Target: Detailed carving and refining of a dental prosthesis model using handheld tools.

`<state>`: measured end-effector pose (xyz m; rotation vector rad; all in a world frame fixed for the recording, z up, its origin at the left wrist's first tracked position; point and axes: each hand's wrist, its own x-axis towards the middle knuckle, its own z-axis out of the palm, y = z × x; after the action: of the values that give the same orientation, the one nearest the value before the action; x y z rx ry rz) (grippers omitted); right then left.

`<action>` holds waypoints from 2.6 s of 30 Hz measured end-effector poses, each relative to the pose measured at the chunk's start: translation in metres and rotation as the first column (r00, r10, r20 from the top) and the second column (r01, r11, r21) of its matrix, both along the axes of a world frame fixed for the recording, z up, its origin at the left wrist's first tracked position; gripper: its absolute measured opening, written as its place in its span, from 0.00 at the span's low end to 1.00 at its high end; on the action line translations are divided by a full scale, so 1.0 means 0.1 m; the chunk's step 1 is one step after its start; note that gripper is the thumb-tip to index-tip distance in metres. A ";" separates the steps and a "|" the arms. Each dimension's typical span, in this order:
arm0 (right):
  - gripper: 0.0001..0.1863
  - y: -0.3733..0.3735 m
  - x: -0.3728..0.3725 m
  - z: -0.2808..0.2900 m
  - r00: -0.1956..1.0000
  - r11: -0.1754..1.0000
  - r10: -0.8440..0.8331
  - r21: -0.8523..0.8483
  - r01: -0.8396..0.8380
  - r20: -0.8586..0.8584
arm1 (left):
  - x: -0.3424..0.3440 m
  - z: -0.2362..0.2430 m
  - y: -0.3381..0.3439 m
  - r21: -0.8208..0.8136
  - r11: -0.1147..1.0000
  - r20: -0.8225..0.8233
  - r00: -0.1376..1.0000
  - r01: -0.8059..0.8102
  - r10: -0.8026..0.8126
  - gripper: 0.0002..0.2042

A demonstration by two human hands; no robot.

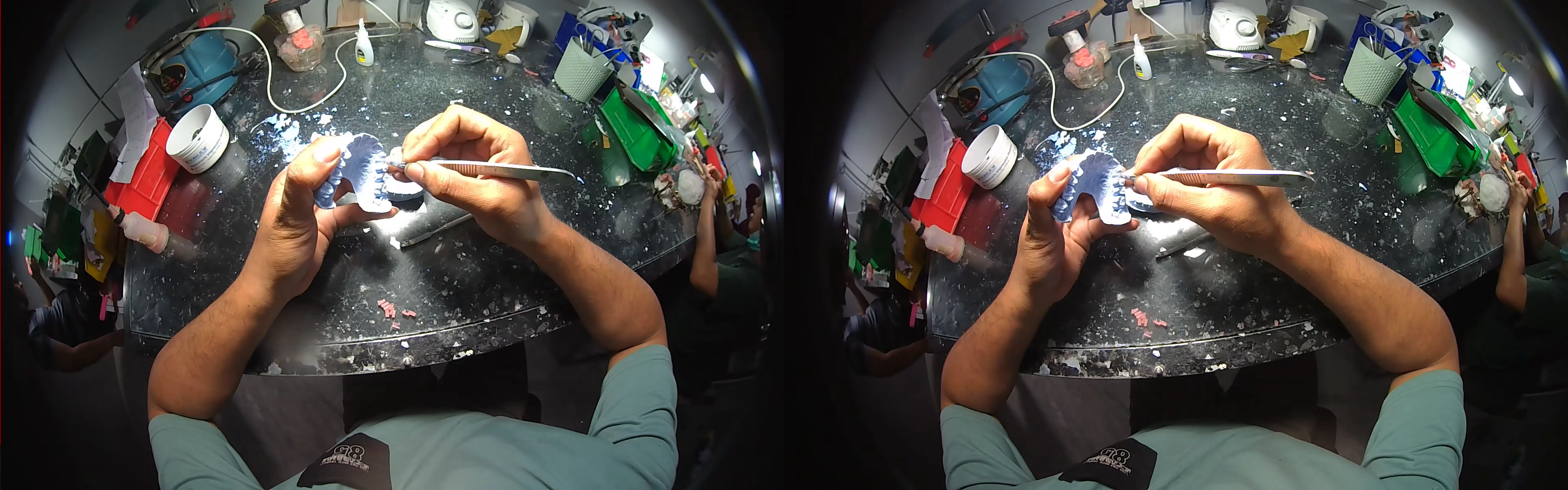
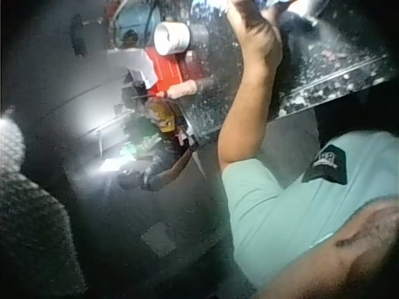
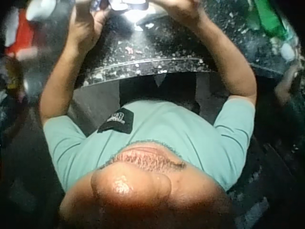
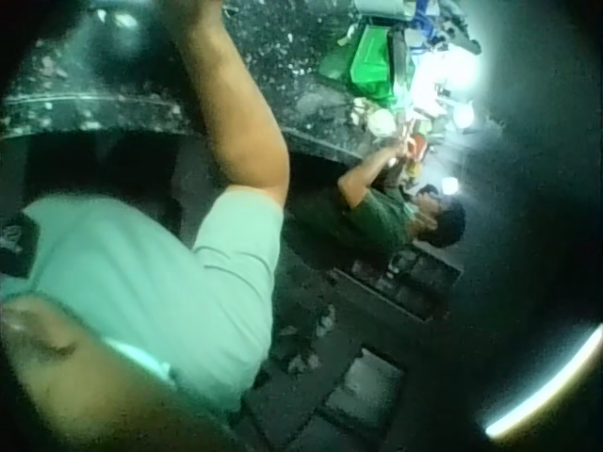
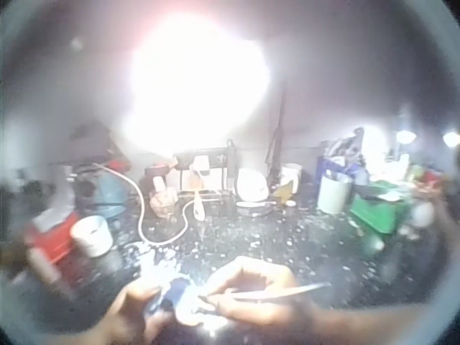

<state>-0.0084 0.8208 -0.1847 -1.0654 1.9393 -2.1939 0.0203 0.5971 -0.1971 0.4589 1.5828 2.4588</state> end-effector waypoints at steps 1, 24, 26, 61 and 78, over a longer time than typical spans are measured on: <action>0.08 0.00 0.00 0.01 1.000 1.000 0.000 -0.001 0.000 0.001 | 0.00 0.00 0.00 -0.006 1.000 -0.006 1.000 -0.012 0.012 0.38; 0.08 -0.01 0.00 0.02 0.999 0.996 0.043 -0.077 -0.045 -0.026 | -0.04 -0.02 -0.04 0.142 0.990 0.138 0.990 0.006 -0.026 0.27; 0.08 0.00 0.00 0.00 0.998 0.994 0.062 -0.093 -0.062 -0.010 | -0.05 -0.02 -0.04 0.171 0.985 0.151 0.988 -0.004 -0.022 0.26; 0.07 0.00 0.02 0.03 0.998 0.998 0.025 0.051 -0.028 0.053 | 0.03 0.07 0.03 -0.146 0.985 -0.008 0.996 -0.091 0.091 0.32; 0.07 0.01 -0.01 0.03 0.997 0.995 0.028 0.090 -0.034 0.067 | 0.01 0.02 0.05 -0.020 0.998 0.019 0.998 -0.064 0.064 0.24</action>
<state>-0.0092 0.8219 -0.1813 -0.9905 1.9603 -2.0756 0.0213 0.6020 -0.1947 0.3853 1.6369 2.4839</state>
